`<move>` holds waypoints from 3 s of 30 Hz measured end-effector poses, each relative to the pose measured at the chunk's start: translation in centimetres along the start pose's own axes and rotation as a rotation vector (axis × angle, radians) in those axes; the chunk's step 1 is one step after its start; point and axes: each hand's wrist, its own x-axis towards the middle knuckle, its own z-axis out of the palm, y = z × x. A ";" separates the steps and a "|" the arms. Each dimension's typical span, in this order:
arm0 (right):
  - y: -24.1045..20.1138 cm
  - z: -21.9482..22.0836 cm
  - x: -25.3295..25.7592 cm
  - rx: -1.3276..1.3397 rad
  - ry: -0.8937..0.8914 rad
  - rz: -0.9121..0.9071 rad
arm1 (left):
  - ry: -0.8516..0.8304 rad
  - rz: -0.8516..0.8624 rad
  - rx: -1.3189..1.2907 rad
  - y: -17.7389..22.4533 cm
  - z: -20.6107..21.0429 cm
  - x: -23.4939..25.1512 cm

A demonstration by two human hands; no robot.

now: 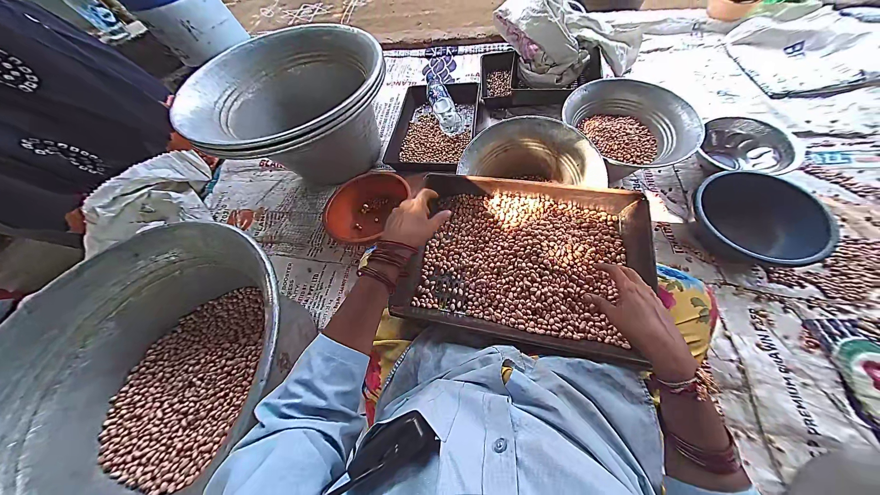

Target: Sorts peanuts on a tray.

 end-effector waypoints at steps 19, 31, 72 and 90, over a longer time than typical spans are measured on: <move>-1.1 1.2 0.9 -0.212 -0.108 0.183 | -0.530 0.653 0.222 12.2 11.1 -1.8; -5.1 3.4 0.3 -0.116 -0.201 0.102 | -0.546 0.007 0.260 4.3 6.5 -4.7; -1.6 1.4 4.0 0.640 0.014 -0.024 | -0.147 0.171 -0.065 2.9 7.2 -2.7; -1.5 3.6 4.1 0.013 0.275 -0.203 | -0.079 0.219 -0.186 2.3 5.6 -3.9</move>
